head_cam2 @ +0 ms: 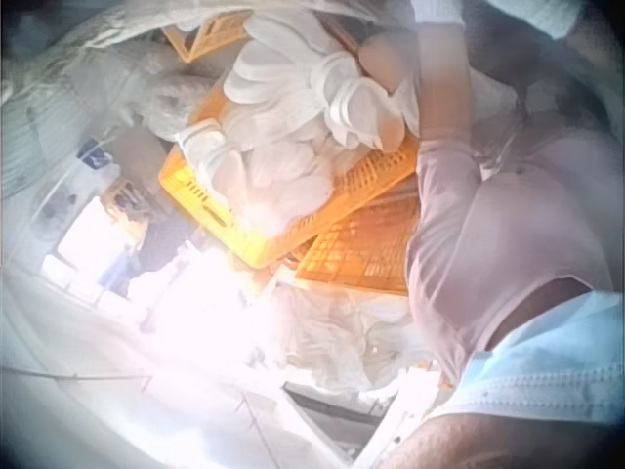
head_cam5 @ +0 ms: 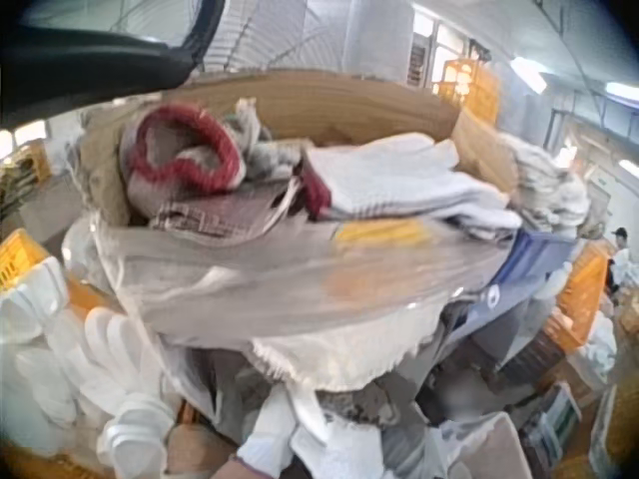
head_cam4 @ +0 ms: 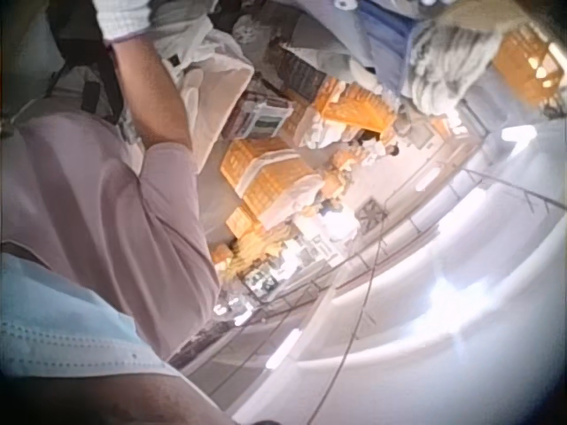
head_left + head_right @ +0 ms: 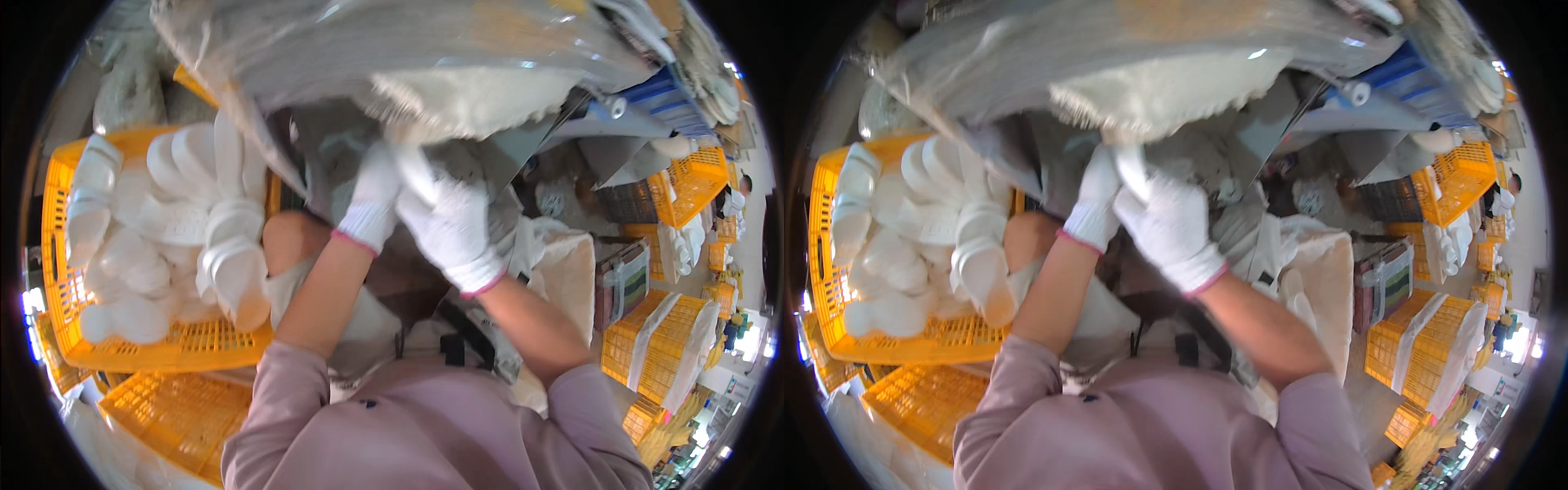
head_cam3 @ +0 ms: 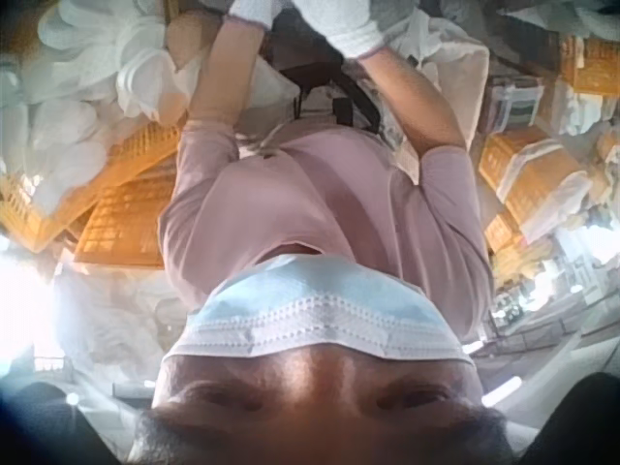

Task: The person repeatedly picks white shoe insoles from a large sack, briefly rubs or wipes them by hand, and places them into a yellow plastic basket. The action is repeated continuously with one insole at a time.

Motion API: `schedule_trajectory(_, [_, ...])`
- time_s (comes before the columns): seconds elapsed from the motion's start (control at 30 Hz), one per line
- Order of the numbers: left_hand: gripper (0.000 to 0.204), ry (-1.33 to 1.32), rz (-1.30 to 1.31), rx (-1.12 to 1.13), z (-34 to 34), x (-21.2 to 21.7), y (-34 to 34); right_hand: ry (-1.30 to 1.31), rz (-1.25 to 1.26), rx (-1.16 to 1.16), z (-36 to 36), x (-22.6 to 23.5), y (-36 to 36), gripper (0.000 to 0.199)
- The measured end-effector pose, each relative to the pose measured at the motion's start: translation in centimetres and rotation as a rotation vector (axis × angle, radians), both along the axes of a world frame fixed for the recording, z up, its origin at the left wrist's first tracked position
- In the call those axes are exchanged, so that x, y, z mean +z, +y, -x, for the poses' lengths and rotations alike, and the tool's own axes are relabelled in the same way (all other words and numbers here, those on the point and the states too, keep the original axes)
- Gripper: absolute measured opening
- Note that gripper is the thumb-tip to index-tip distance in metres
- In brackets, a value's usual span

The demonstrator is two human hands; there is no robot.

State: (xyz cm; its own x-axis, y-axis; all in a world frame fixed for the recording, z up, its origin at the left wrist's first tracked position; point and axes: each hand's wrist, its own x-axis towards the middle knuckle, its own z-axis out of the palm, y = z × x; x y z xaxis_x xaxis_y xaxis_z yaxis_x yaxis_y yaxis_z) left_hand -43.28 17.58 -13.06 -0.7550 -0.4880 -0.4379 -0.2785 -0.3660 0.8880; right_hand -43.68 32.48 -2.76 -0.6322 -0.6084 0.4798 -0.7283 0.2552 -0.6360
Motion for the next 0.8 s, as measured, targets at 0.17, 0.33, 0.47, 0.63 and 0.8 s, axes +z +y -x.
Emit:
schedule_trajectory(0.17, [0.033, -0.05, 0.694, -0.113, -1.3, -1.8, -1.4, -0.055, -0.033, -0.09, -0.5, -1.2, -0.5, 0.025])
schedule_trajectory(0.33, [0.034, 0.038, 0.518, -0.039, -2.6, -0.3, 0.6, 0.03, 0.034, -0.077, -1.4, 0.6, 1.0, 0.02])
schedule_trajectory(0.47, [0.048, 0.315, -0.197, 0.021, -0.9, 0.9, 2.6, -0.021, -0.215, -0.125, -0.8, 2.7, 0.9, 0.023])
schedule_trajectory(0.63, [0.062, 0.298, -0.452, 0.165, -0.2, 1.1, 4.7, 0.216, -0.364, -0.076, 1.1, 3.3, -0.2, 0.025])
schedule_trajectory(0.8, [0.051, 0.308, -0.352, -0.099, -1.2, -1.3, 3.6, 0.209, -0.254, -0.11, 0.7, 1.0, 0.5, 0.024])
